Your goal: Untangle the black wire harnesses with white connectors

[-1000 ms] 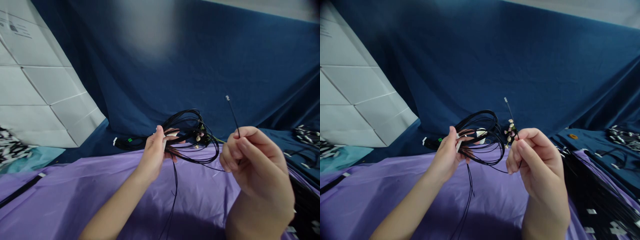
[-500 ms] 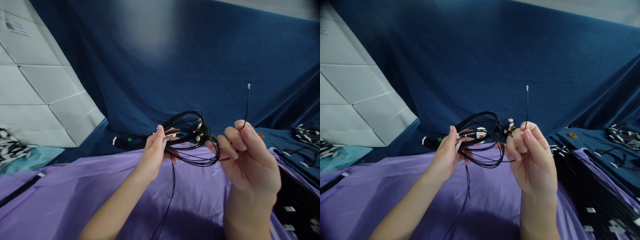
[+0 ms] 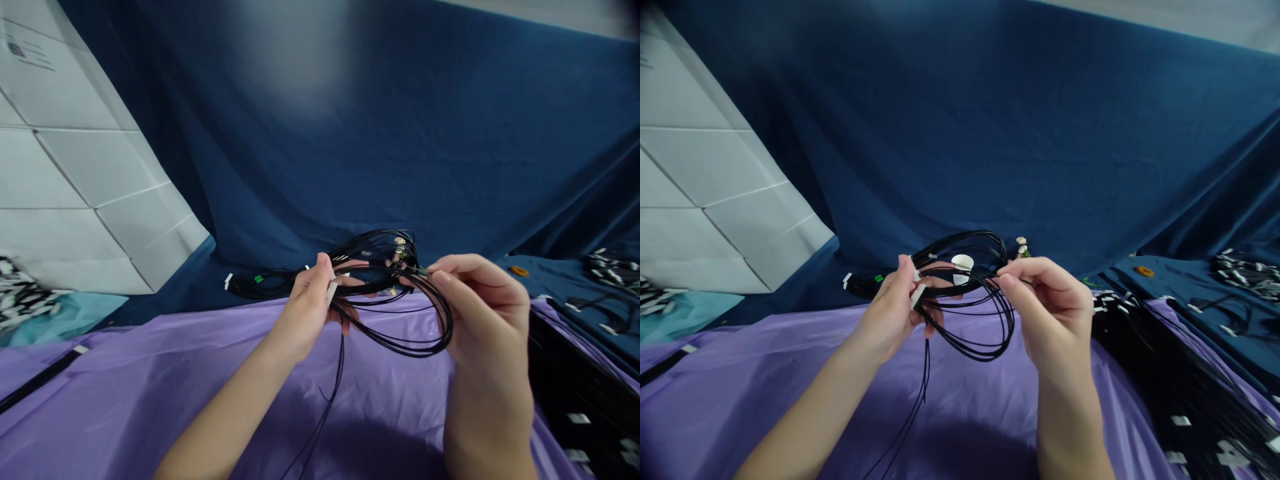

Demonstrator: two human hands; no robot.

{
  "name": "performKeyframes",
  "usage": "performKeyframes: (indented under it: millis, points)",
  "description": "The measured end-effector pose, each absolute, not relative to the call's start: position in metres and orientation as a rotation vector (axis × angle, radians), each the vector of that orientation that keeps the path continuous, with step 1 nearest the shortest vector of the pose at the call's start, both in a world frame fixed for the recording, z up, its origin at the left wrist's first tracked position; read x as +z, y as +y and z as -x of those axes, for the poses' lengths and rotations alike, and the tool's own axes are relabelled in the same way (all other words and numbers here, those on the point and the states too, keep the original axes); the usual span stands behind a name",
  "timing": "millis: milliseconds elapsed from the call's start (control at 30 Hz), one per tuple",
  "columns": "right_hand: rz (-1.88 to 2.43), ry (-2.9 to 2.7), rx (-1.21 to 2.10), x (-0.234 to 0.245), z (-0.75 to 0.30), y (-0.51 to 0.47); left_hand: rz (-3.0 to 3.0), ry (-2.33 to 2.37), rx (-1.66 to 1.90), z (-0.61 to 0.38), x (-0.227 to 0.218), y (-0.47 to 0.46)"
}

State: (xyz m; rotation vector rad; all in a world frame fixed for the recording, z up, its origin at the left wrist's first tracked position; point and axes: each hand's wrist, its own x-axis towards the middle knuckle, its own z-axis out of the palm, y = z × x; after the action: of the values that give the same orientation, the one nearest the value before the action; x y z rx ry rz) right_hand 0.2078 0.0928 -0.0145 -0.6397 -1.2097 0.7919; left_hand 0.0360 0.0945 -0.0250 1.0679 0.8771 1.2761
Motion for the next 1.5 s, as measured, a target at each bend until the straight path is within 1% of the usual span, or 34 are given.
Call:
performKeyframes:
  millis: [167,433,600,1267,1500]
  points:
    - [0.723,-1.410,0.741,-0.018,-0.218,0.094,-1.141,0.870,1.265,-0.033,-0.025,0.094]
    - [0.807,-1.508,0.651,-0.020,-0.223,0.086,-1.373,0.828,1.167,-0.023,-0.025,0.092]
    - [0.810,-1.557,0.650,-0.020,-0.221,0.083,-1.455,0.793,1.132,-0.017,-0.025,0.091]
    - [0.862,-1.649,0.579,-0.020,-0.220,0.087,-1.502,0.794,1.095,-0.017,-0.025,0.091]
    - [0.874,-1.749,0.457,-0.019,-0.214,0.087,-1.569,0.805,1.101,-0.015,-0.028,0.093]
